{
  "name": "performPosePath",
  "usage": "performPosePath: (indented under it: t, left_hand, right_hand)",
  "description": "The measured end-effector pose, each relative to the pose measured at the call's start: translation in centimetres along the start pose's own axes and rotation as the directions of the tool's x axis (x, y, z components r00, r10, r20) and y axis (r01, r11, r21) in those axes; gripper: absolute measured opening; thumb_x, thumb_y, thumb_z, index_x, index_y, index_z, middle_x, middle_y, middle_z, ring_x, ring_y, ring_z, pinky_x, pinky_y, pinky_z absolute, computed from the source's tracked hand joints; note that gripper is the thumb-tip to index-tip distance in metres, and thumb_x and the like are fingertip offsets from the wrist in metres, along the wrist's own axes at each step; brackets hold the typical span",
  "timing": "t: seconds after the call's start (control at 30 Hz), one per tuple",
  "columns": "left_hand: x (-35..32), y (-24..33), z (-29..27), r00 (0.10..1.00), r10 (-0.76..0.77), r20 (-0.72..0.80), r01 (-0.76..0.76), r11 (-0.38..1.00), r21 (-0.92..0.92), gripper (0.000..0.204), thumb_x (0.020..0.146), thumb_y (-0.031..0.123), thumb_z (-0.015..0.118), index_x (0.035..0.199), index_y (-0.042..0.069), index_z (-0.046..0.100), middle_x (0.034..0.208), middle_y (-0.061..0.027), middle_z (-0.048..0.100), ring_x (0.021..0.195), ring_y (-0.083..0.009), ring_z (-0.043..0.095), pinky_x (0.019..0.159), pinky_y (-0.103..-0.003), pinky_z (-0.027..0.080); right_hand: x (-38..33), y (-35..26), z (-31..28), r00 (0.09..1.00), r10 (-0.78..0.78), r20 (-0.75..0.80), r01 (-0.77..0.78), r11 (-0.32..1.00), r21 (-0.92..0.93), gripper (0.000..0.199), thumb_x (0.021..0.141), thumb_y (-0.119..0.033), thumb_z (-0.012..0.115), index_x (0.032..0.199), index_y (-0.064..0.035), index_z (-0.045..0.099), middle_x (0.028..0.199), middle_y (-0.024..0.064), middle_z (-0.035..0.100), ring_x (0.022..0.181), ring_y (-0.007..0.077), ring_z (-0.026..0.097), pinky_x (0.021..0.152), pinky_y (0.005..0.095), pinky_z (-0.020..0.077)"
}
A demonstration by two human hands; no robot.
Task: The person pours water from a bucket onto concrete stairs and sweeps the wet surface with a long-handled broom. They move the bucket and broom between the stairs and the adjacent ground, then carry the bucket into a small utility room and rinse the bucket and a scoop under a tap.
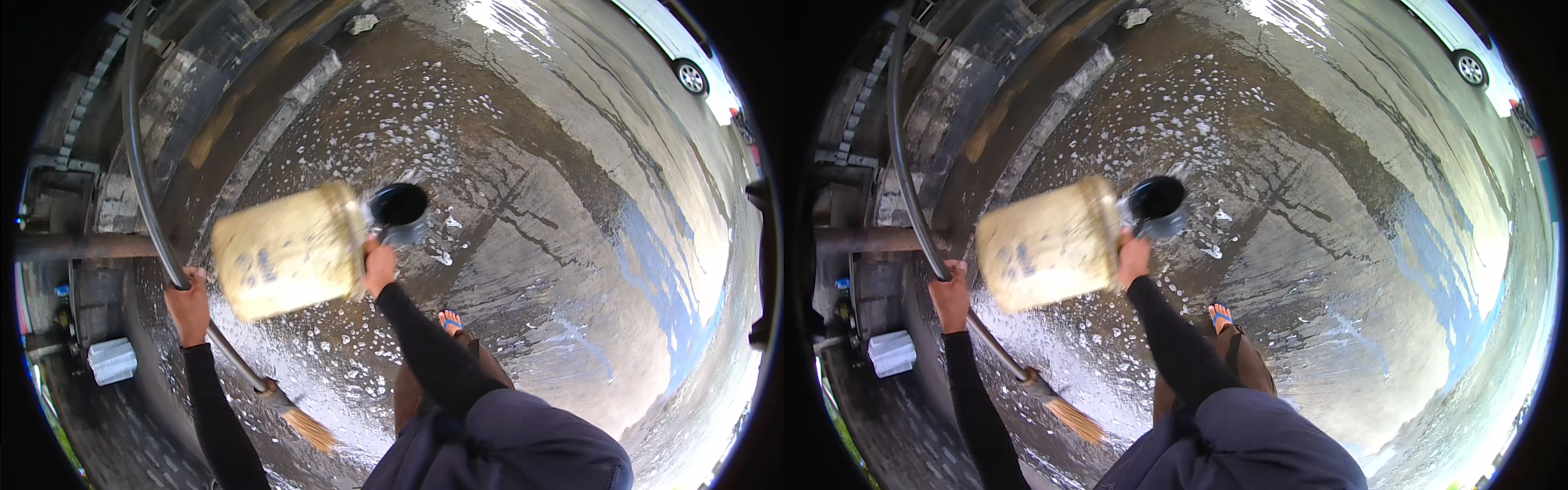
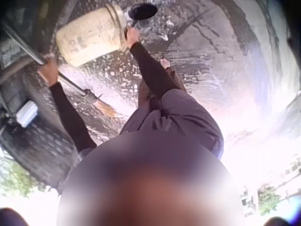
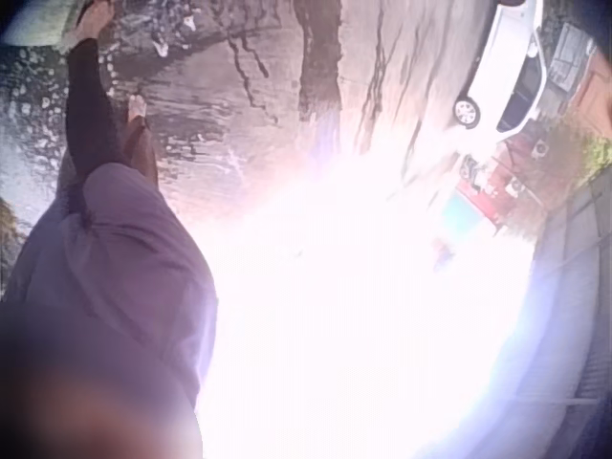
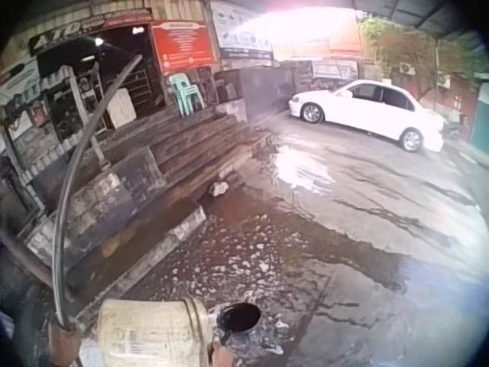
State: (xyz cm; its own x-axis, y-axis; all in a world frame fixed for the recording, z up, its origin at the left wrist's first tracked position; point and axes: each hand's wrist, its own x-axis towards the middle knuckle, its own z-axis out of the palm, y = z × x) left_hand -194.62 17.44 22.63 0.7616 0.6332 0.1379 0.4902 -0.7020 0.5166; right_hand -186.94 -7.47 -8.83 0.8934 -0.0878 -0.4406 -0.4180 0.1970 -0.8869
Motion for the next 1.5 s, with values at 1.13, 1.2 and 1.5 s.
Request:
performPosePath:
  t: [1.13, 1.2, 1.5]
  left_hand:
    - [68.9, -4.7, 23.3, 0.990, 0.138, -0.030, -0.141, 0.952, -0.271, 0.005, 0.085, -0.001, 0.068, 0.090, 0.000, 0.070, 0.081, -0.0051, 0.066, 0.077, -0.0149, 0.061, 0.073, -0.031, 0.049]
    - [73.8, -1.1, 26.1, 0.994, 0.090, -0.055, -0.103, 0.952, -0.288, 0.005, 0.085, 0.000, 0.069, 0.090, 0.000, 0.070, 0.082, -0.0057, 0.067, 0.077, -0.0161, 0.062, 0.073, -0.033, 0.049]
    - [94.3, 13.4, 36.5, 0.994, -0.026, -0.107, -0.029, 0.877, -0.480, 0.012, 0.086, -0.004, 0.068, 0.098, 0.000, 0.068, 0.093, -0.0080, 0.067, 0.085, -0.0198, 0.065, 0.078, -0.033, 0.051]
  right_hand:
    - [23.9, -27.7, -17.4, -0.063, -0.138, -0.988, -0.306, 0.945, -0.112, 0.058, 0.092, -0.040, 0.064, 0.102, 0.0172, 0.062, 0.097, 0.0299, 0.068, 0.085, 0.0410, 0.063, 0.081, 0.0508, 0.0477]
    - [29.2, -31.3, -15.9, 0.003, -0.069, -0.998, -0.456, 0.888, -0.063, 0.057, 0.092, -0.045, 0.063, 0.107, 0.0101, 0.064, 0.104, 0.0298, 0.068, 0.098, 0.0459, 0.064, 0.087, 0.0522, 0.0478]
    - [58.6, -42.2, -9.0, 0.245, -0.218, -0.945, -0.497, 0.809, -0.316, 0.053, 0.093, -0.044, 0.064, 0.111, 0.0060, 0.063, 0.110, 0.0282, 0.066, 0.101, 0.0468, 0.063, 0.089, 0.0512, 0.0478]
